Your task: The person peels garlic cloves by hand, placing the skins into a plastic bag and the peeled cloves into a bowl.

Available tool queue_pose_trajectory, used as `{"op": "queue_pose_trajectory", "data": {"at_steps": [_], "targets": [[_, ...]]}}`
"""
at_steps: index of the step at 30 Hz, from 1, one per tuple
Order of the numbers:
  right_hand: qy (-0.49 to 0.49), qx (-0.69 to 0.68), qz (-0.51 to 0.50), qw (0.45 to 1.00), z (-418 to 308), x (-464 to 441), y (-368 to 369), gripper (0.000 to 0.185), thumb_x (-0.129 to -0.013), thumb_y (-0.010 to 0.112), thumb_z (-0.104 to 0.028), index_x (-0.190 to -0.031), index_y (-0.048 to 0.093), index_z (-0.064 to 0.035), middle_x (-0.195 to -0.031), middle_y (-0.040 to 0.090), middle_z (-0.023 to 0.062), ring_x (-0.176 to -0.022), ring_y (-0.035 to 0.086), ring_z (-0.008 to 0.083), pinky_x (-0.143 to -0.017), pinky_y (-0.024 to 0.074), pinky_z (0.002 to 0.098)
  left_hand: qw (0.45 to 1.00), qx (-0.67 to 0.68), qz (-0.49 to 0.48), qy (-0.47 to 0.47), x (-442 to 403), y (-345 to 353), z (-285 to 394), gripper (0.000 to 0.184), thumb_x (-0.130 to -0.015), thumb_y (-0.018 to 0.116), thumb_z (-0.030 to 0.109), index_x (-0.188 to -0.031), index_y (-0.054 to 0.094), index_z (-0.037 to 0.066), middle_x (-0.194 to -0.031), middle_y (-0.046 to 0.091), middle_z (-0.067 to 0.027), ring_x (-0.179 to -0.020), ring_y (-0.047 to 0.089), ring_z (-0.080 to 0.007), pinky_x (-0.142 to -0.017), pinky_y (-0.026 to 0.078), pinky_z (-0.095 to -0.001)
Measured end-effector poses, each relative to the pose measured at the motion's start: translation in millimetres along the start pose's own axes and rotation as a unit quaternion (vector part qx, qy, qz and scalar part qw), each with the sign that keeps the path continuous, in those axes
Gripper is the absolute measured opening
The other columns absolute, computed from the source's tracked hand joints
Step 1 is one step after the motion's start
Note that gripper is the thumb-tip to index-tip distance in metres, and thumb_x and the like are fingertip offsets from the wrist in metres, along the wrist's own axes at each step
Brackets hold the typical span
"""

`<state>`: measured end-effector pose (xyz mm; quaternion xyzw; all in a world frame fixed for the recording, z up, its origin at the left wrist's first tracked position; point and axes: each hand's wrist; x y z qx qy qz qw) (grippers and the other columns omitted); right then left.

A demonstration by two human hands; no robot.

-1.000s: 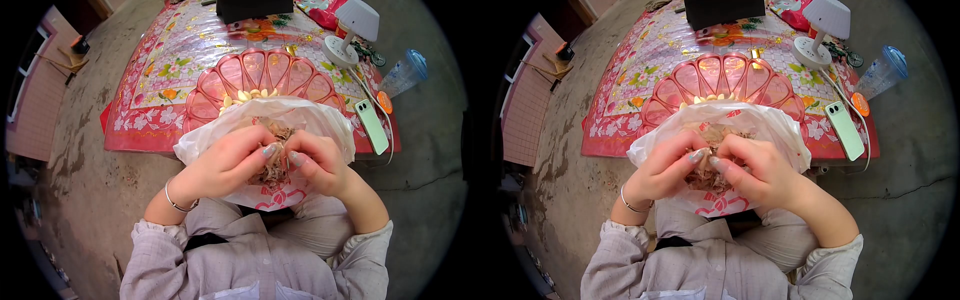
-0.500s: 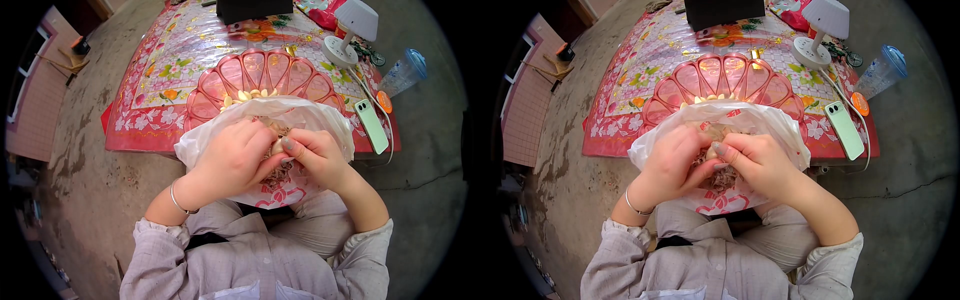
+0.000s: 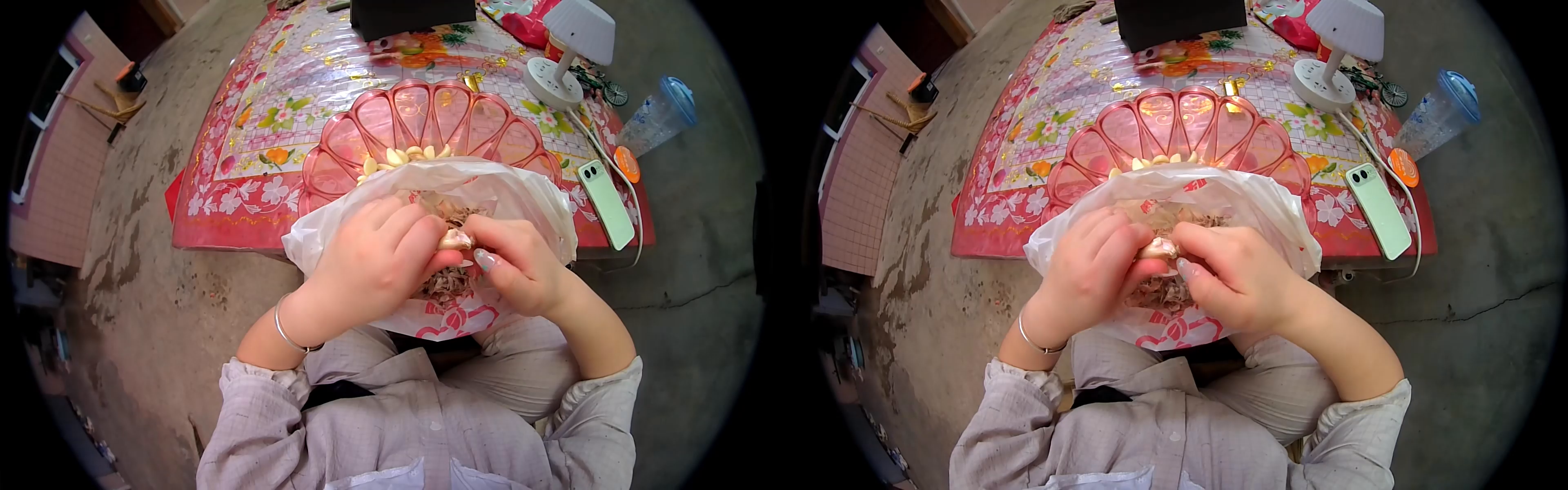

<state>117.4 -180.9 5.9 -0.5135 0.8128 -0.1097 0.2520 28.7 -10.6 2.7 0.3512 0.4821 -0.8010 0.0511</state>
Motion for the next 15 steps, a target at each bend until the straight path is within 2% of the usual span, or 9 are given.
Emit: {"op": "queue_pose_trajectory", "data": {"at_steps": [2,4,5,7,15], "targets": [[0.003,0.023,-0.005,1.0,-3.5,-0.3,-0.8,0.016,-0.072,0.046,-0.015,-0.077,0.043,-0.0001,-0.064,0.047,0.0157,-0.057,0.047,0.0316,-0.052,0.0378,0.0363,1.0,-0.023,-0.005,0.01,1.2,-1.4,1.2,0.026,-0.071,0.061,0.023,-0.081,0.05,0.002,-0.071,0.048,-0.0099,-0.065,0.049,-0.0267,-0.057,0.04,-0.035],[0.029,0.048,-0.021,0.998,-5.9,-0.7,-1.0,0.015,-0.069,0.048,-0.012,-0.076,0.043,0.0003,-0.063,0.047,0.0155,-0.057,0.047,0.0316,-0.053,0.0377,0.0375,0.996,-0.079,-0.026,0.025,-0.4,-5.8,4.3,0.026,-0.07,0.061,0.025,-0.081,0.05,0.003,-0.071,0.048,-0.0078,-0.066,0.049,-0.0245,-0.057,0.039,-0.0335],[0.03,0.047,-0.022,0.998,-6.0,-0.6,-0.4,0.015,-0.069,0.048,-0.012,-0.076,0.043,0.0003,-0.063,0.047,0.0155,-0.057,0.047,0.0316,-0.053,0.0377,0.0375,0.996,-0.079,-0.026,0.024,-1.8,-7.2,4.9,0.026,-0.07,0.061,0.025,-0.081,0.05,0.003,-0.071,0.048,-0.0078,-0.066,0.049,-0.0245,-0.057,0.039,-0.0335],[0.033,0.051,-0.024,0.998,-5.7,-0.6,1.1,0.014,-0.069,0.048,-0.011,-0.075,0.043,0.0004,-0.063,0.047,0.0157,-0.057,0.047,0.032,-0.053,0.0377,0.0379,0.99,-0.127,-0.031,0.059,-4.4,-9.3,4.7,0.022,-0.075,0.055,0.025,-0.069,0.046,0.006,-0.065,0.042,-0.0038,-0.061,0.045,-0.018,-0.054,0.037,-0.0292],[0.075,0.079,-0.002,0.994,-3.2,0.4,7.4,0.009,-0.073,0.045,-0.009,-0.073,0.043,0.0003,-0.063,0.049,0.018,-0.058,0.049,0.0346,-0.053,0.0392,0.0396,0.969,-0.217,-0.047,0.108,-5.7,-3.9,2.9,0.013,-0.069,0.054,0.017,-0.068,0.047,0.007,-0.062,0.04,-0.0023,-0.059,0.043,-0.0153,-0.054,0.036,-0.0269]]}}
Point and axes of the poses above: each hand's wrist, its own x-axis away from the middle knuckle, its own y-axis out of the palm, z = x × y
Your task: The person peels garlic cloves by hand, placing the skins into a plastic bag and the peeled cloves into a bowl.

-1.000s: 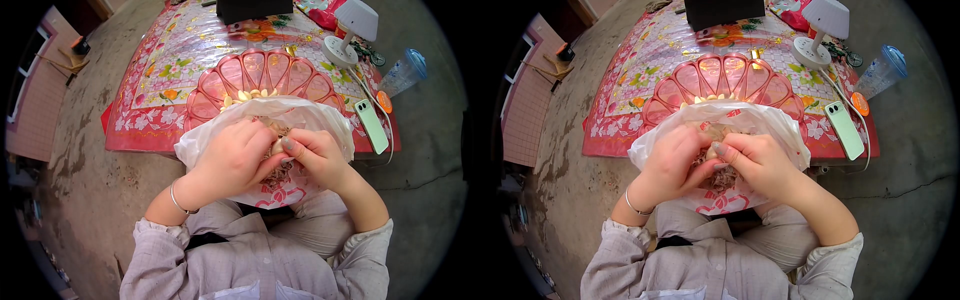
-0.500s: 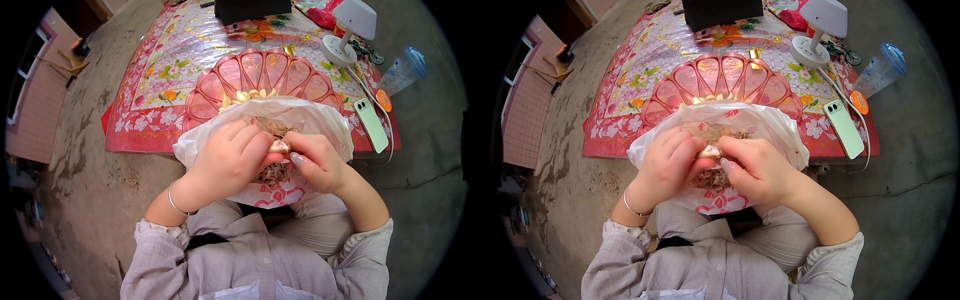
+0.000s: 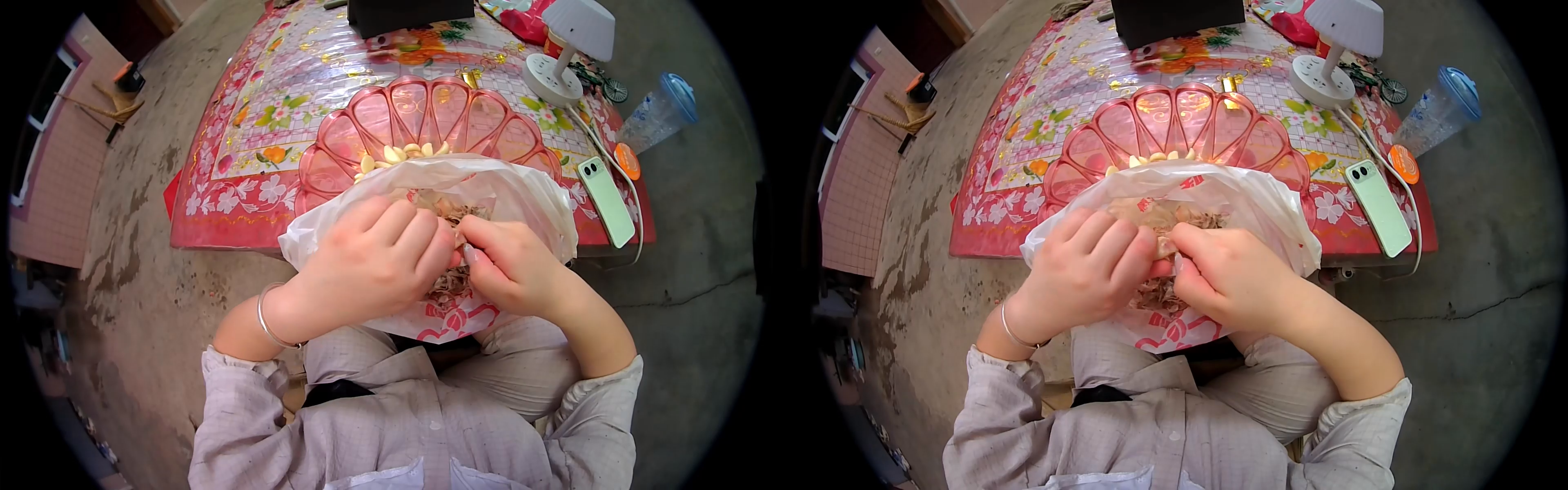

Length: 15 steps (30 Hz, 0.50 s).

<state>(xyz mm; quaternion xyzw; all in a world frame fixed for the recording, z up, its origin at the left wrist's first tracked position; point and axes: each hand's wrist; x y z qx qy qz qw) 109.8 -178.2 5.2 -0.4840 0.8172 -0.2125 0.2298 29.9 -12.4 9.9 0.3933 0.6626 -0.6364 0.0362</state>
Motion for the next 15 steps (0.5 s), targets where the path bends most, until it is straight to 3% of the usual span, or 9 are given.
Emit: {"op": "queue_pose_trajectory", "data": {"at_steps": [5,7,11,14,15], "targets": [[0.041,0.014,-0.008,0.999,-2,-1,0,0.01,-0.074,0.045,-0.009,-0.072,0.043,0.0003,-0.062,0.049,0.019,-0.058,0.049,0.0356,-0.053,0.0393,0.0401,0.998,-0.04,0.022,0.053,-1,5,-4,0.011,-0.064,0.053,0.014,-0.069,0.049,0.005,-0.061,0.038,-0.0015,-0.058,0.042,-0.0139,-0.054,0.036,-0.0253],[0.046,0.019,-0.002,0.999,-3,-2,1,0.01,-0.074,0.045,-0.009,-0.072,0.043,0.0002,-0.061,0.05,0.0188,-0.059,0.05,0.0357,-0.053,0.0395,0.0404,0.991,-0.079,-0.002,0.104,0,5,-7,0.014,-0.069,0.055,0.018,-0.072,0.05,0.005,-0.062,0.041,-0.0016,-0.055,0.041,-0.0131,-0.048,0.033,-0.0258],[0.038,0.034,0.002,0.999,-4,0,-3,0.009,-0.074,0.045,-0.009,-0.073,0.043,0.0004,-0.064,0.05,0.0194,-0.061,0.05,0.0357,-0.054,0.0398,0.0398,0.991,-0.075,0.0,0.11,-5,-3,-5,0.015,-0.07,0.056,0.018,-0.072,0.05,0.004,-0.063,0.042,-0.0017,-0.055,0.042,-0.0128,-0.048,0.034,-0.0252],[0.027,-0.032,-0.04,0.998,-3,-1,-6,0.007,-0.074,0.043,-0.007,-0.075,0.044,0.0002,-0.067,0.051,0.0188,-0.063,0.05,0.0352,-0.055,0.04,0.0387,0.998,-0.002,0.013,0.064,-7,-8,-11,0.011,-0.067,0.053,0.015,-0.07,0.05,0.005,-0.063,0.043,-0.0023,-0.059,0.044,-0.0154,-0.054,0.037,-0.027],[0.009,-0.05,-0.037,0.998,-1,-1,-4,0.007,-0.074,0.043,-0.006,-0.076,0.045,-0.0001,-0.067,0.051,0.0178,-0.063,0.05,0.0342,-0.055,0.04,0.0376,0.996,0.081,0.005,0.042,-7,-5,-16,0.013,-0.071,0.053,0.016,-0.072,0.05,0.004,-0.064,0.044,-0.0039,-0.06,0.045,-0.0181,-0.055,0.038,-0.029]]}}
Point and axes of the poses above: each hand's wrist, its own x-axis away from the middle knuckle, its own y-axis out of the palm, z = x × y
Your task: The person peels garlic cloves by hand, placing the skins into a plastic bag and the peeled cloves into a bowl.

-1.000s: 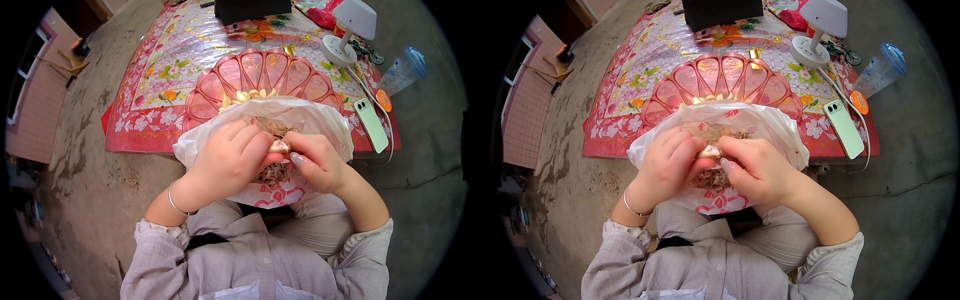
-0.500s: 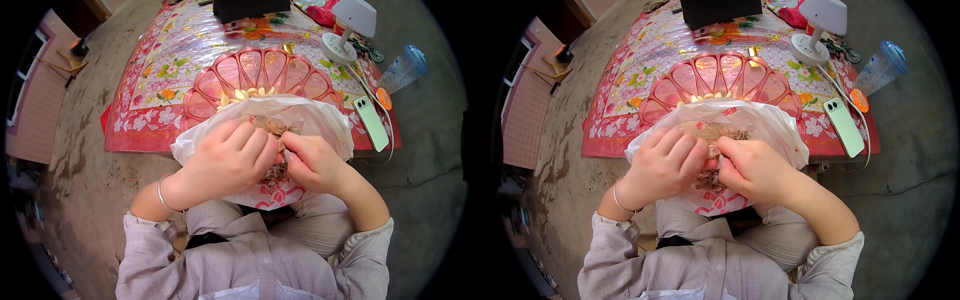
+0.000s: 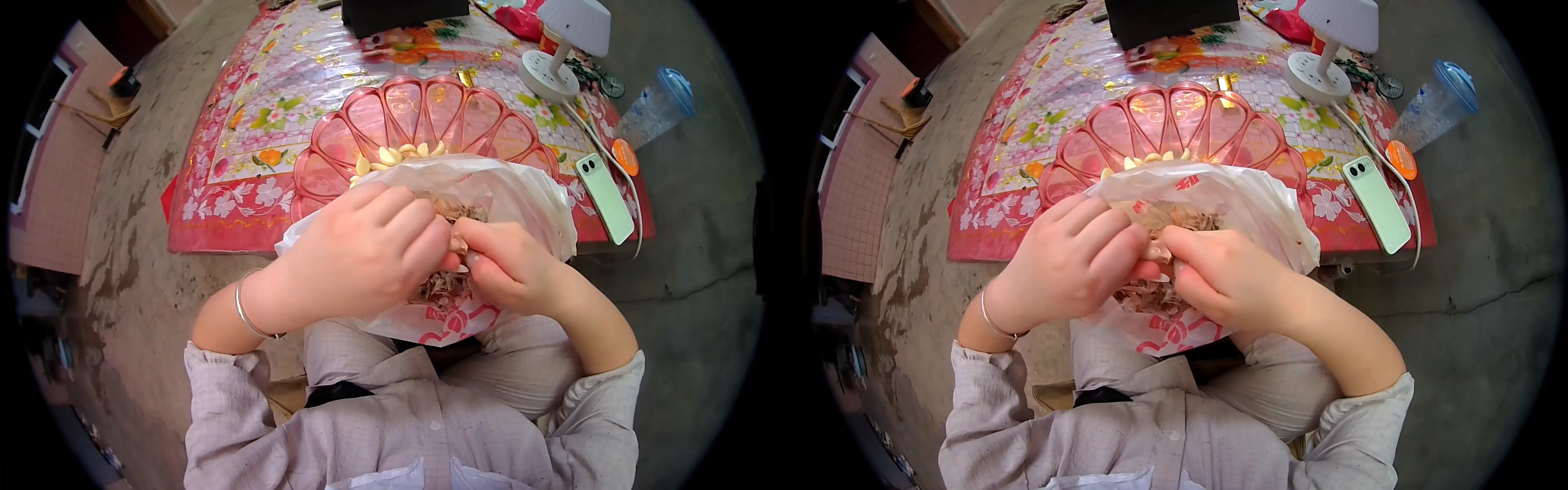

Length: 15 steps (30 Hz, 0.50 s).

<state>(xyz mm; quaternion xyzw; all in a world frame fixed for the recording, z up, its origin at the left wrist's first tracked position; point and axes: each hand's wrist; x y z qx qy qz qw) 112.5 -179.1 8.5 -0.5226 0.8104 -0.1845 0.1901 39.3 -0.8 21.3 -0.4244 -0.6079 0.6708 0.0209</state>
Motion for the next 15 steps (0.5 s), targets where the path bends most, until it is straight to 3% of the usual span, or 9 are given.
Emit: {"op": "queue_pose_trajectory", "data": {"at_steps": [1,2,4,5,7,10,14,15], "targets": [[-0.019,-0.017,0.003,1.0,1,0,1,0.008,-0.074,0.042,-0.006,-0.078,0.045,-0.0004,-0.068,0.051,0.0168,-0.062,0.05,0.0332,-0.056,0.0401,0.0365,0.996,0.083,-0.002,-0.022,1,1,-3,0.015,-0.075,0.053,0.018,-0.074,0.049,0.003,-0.064,0.045,-0.0055,-0.061,0.046,-0.0209,-0.056,0.038,-0.031],[-0.02,-0.017,0.003,1.0,1,0,-1,0.008,-0.074,0.042,-0.006,-0.078,0.045,-0.0004,-0.068,0.051,0.0168,-0.062,0.05,0.0332,-0.056,0.0401,0.0365,0.996,0.082,-0.002,-0.022,3,0,-5,0.015,-0.075,0.053,0.018,-0.074,0.049,0.003,-0.064,0.045,-0.0055,-0.061,0.046,-0.0209,-0.056,0.038,-0.031],[-0.06,0.003,0.014,0.998,-1,1,-5,0.01,-0.074,0.041,-0.006,-0.081,0.047,-0.0012,-0.066,0.05,0.0143,-0.06,0.05,0.0301,-0.055,0.0402,0.0343,0.964,0.239,-0.049,-0.11,8,-2,-6,0.02,-0.081,0.05,0.021,-0.08,0.049,0.001,-0.069,0.048,-0.0102,-0.066,0.049,-0.027,-0.061,0.039,-0.0348],[-0.06,0.003,0.013,0.998,-1,1,-4,0.01,-0.074,0.041,-0.006,-0.081,0.047,-0.0012,-0.066,0.05,0.0143,-0.06,0.05,0.0301,-0.055,0.0402,0.0343,0.964,0.238,-0.05,-0.11,10,-3,-4,0.02,-0.081,0.05,0.021,-0.08,0.049,0.001,-0.069,0.048,-0.0102,-0.066,0.049,-0.027,-0.061,0.039,-0.0348],[-0.054,-0.027,0.041,0.997,0,2,-3,0.011,-0.076,0.041,-0.007,-0.081,0.048,-0.0016,-0.065,0.049,0.0129,-0.059,0.049,0.0277,-0.055,0.04,0.0329,0.898,0.388,-0.08,-0.193,13,-5,0,0.02,-0.083,0.049,0.021,-0.083,0.048,0.001,-0.073,0.05,-0.0132,-0.071,0.049,-0.0296,-0.064,0.039,-0.0354],[-0.073,-0.075,0.025,0.994,2,2,-4,0.011,-0.08,0.042,-0.01,-0.08,0.048,-0.0016,-0.065,0.049,0.0119,-0.058,0.05,0.0273,-0.055,0.0398,0.0329,0.88,0.414,-0.095,-0.213,13,-3,2,0.019,-0.084,0.047,0.02,-0.084,0.048,0.001,-0.075,0.051,-0.0139,-0.073,0.05,-0.0296,-0.064,0.039,-0.0353],[-0.084,-0.037,0.017,0.996,0,1,-5,0.013,-0.083,0.044,-0.014,-0.08,0.048,-0.0015,-0.066,0.049,0.0119,-0.058,0.05,0.0275,-0.055,0.0398,0.0329,0.872,0.427,-0.102,-0.218,13,-2,0,0.018,-0.085,0.046,0.019,-0.085,0.048,0.002,-0.074,0.051,-0.0136,-0.072,0.051,-0.0285,-0.063,0.039,-0.0346],[-0.049,-0.033,-0.009,0.998,-3,1,-6,0.014,-0.083,0.044,-0.014,-0.08,0.048,-0.0015,-0.066,0.05,0.0121,-0.059,0.05,0.0277,-0.055,0.0397,0.0327,0.849,0.459,-0.118,-0.236,13,-2,0,0.019,-0.086,0.045,0.02,-0.086,0.049,0.002,-0.073,0.05,-0.0094,-0.069,0.049,-0.0219,-0.062,0.039,-0.0304]]}}
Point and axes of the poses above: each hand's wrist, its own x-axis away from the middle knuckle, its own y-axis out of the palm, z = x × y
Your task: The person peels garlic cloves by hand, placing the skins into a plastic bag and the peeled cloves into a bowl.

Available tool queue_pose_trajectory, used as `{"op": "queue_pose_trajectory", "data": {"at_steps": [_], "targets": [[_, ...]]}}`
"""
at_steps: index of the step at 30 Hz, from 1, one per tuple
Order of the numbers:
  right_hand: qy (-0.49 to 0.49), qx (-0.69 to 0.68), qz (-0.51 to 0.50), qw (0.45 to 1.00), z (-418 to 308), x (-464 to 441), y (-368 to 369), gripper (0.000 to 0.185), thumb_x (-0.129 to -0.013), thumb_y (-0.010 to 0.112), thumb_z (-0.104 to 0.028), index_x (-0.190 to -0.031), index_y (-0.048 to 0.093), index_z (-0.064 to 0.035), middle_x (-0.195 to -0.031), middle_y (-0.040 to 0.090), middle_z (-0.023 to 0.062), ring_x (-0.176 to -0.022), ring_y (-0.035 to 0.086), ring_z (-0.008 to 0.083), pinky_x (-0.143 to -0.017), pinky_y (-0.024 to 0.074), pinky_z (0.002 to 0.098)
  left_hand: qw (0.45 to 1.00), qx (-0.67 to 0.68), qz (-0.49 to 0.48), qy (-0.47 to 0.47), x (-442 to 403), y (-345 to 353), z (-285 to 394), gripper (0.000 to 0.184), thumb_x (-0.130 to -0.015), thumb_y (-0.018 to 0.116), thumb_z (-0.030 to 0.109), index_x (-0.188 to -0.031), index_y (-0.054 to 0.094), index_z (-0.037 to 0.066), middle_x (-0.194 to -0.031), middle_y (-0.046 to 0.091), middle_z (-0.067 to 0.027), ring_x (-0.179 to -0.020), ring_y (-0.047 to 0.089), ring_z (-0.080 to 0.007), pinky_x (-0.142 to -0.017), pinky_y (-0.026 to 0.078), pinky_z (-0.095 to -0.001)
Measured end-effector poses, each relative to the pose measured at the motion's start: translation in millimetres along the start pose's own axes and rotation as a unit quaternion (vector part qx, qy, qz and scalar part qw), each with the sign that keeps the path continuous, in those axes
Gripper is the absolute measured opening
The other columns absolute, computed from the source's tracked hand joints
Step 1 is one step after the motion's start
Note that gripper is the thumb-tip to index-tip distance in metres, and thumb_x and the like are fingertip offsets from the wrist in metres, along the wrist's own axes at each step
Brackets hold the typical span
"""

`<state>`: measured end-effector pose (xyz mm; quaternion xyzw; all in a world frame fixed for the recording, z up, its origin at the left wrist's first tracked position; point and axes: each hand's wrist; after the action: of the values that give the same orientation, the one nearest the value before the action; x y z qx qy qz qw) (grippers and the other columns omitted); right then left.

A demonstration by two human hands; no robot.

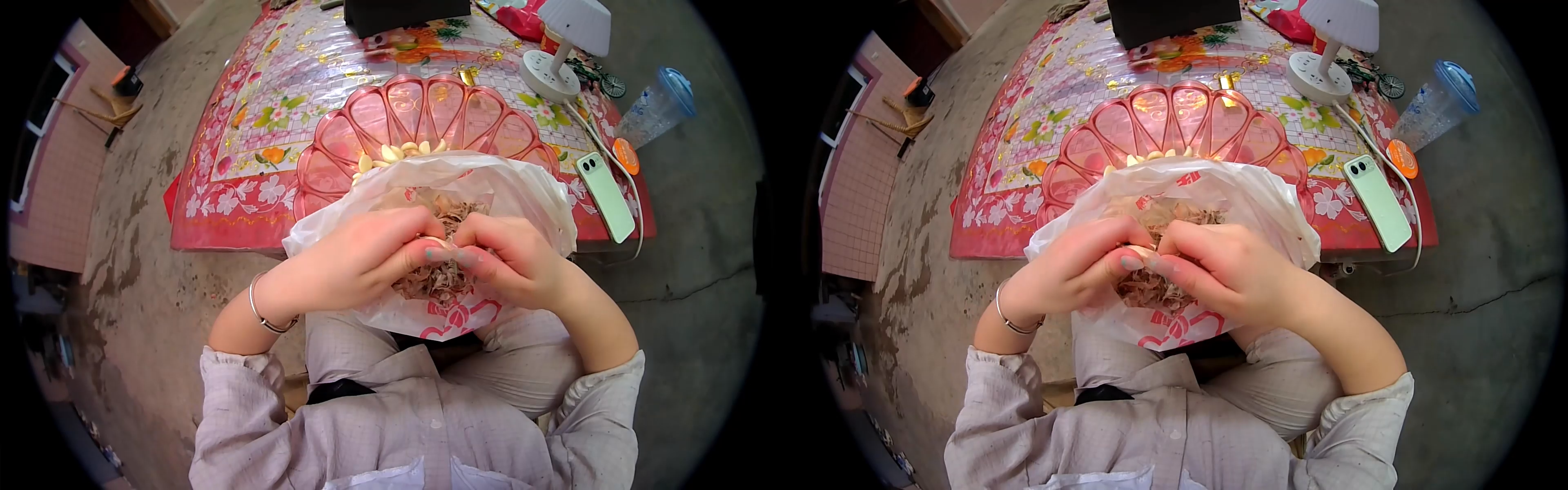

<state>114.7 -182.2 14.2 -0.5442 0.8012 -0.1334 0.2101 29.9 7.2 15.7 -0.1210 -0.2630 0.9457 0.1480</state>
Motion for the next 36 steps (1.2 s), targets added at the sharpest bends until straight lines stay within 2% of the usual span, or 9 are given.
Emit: {"op": "queue_pose_trajectory", "data": {"at_steps": [1,4,7,14,19,25,29,31,36], "targets": [[0.036,0.002,-0.025,0.999,-2,0,0,0.014,-0.083,0.045,-0.015,-0.08,0.048,-0.0014,-0.067,0.05,0.0123,-0.06,0.05,0.0278,-0.055,0.0397,0.0324,0.999,0.036,-0.015,-0.024,0,-1,0,0.021,-0.087,0.044,0.022,-0.086,0.05,0.002,-0.071,0.05,-0.0052,-0.065,0.047,-0.0153,-0.06,0.039,-0.0263],[0.018,-0.024,-0.034,0.999,2,1,1,0.013,-0.083,0.043,-0.014,-0.082,0.047,-0.0019,-0.069,0.05,0.0129,-0.063,0.051,0.0284,-0.057,0.0401,0.0331,0.99,0.11,-0.046,-0.07,-2,-5,2,0.022,-0.087,0.045,0.022,-0.083,0.051,0.002,-0.069,0.048,-0.0023,-0.064,0.044,-0.0103,-0.058,0.038,-0.0242],[-0.006,-0.031,-0.067,0.997,2,0,-1,0.013,-0.082,0.041,-0.014,-0.084,0.047,-0.0022,-0.071,0.05,0.0132,-0.066,0.051,0.0294,-0.06,0.0404,0.0346,0.989,0.125,-0.058,-0.053,-4,-6,-2,0.024,-0.088,0.042,0.024,-0.082,0.049,0.001,-0.067,0.047,-0.01,-0.063,0.044,-0.0172,-0.059,0.037,-0.0294],[-0.016,0.001,-0.073,0.997,5,0,1,0.015,-0.081,0.041,-0.014,-0.087,0.046,-0.0019,-0.072,0.051,0.0138,-0.068,0.051,0.0307,-0.062,0.0405,0.0364,0.993,0.093,-0.053,-0.053,-5,-4,-3,0.024,-0.087,0.042,0.021,-0.081,0.05,0.0,-0.068,0.049,-0.0111,-0.063,0.047,-0.0209,-0.06,0.038,-0.031],[0.044,0.003,-0.075,0.996,1,-2,4,0.01,-0.08,0.043,-0.012,-0.082,0.043,-0.0021,-0.07,0.049,0.0151,-0.067,0.05,0.0326,-0.06,0.0397,0.0377,0.998,0.057,-0.014,-0.026,-5,-2,-2,0.024,-0.087,0.041,0.02,-0.081,0.051,0.0,-0.069,0.052,-0.0147,-0.065,0.051,-0.0266,-0.06,0.039,-0.035],[0.036,0.054,-0.033,0.997,10,-4,11,0.008,-0.078,0.044,-0.009,-0.079,0.042,-0.0019,-0.067,0.049,0.0151,-0.063,0.05,0.0329,-0.058,0.0395,0.0374,1.0,-0.015,0.001,-0.026,-6,3,-8,0.024,-0.087,0.041,0.02,-0.078,0.049,0.0,-0.069,0.05,-0.0165,-0.065,0.05,-0.0307,-0.06,0.039,-0.036],[0.046,0.039,-0.039,0.997,5,-4,6,0.009,-0.079,0.044,-0.01,-0.079,0.042,-0.0017,-0.067,0.05,0.0155,-0.063,0.051,0.0322,-0.058,0.0399,0.0365,1.0,-0.009,0.0,-0.025,-8,2,-1,0.024,-0.088,0.04,0.02,-0.08,0.05,0.0,-0.068,0.051,-0.0156,-0.065,0.05,-0.0288,-0.06,0.039,-0.0352],[0.043,-0.015,-0.056,0.997,3,-3,3,0.009,-0.082,0.042,-0.011,-0.082,0.044,-0.0018,-0.069,0.051,0.0137,-0.062,0.052,0.0288,-0.058,0.041,0.0342,0.996,0.088,-0.008,-0.023,-9,-1,1,0.024,-0.088,0.04,0.021,-0.08,0.049,0.0,-0.068,0.05,-0.0132,-0.064,0.048,-0.0248,-0.06,0.038,-0.0331],[0.03,-0.09,-0.081,0.992,0,-2,1,0.012,-0.086,0.038,-0.011,-0.085,0.046,-0.0025,-0.07,0.051,0.0093,-0.062,0.052,0.0221,-0.059,0.0419,0.0309,0.99,0.14,-0.019,-0.022,-5,-2,-4,0.026,-0.089,0.039,0.022,-0.08,0.049,0.0,-0.068,0.047,-0.0094,-0.064,0.044,-0.019,-0.061,0.037,-0.0296]]}}
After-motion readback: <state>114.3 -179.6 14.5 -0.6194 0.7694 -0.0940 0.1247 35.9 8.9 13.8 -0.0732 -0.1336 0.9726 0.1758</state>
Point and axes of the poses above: each hand's wrist, its own x-axis away from the middle knuckle, its own y-axis out of the palm, z = x × y
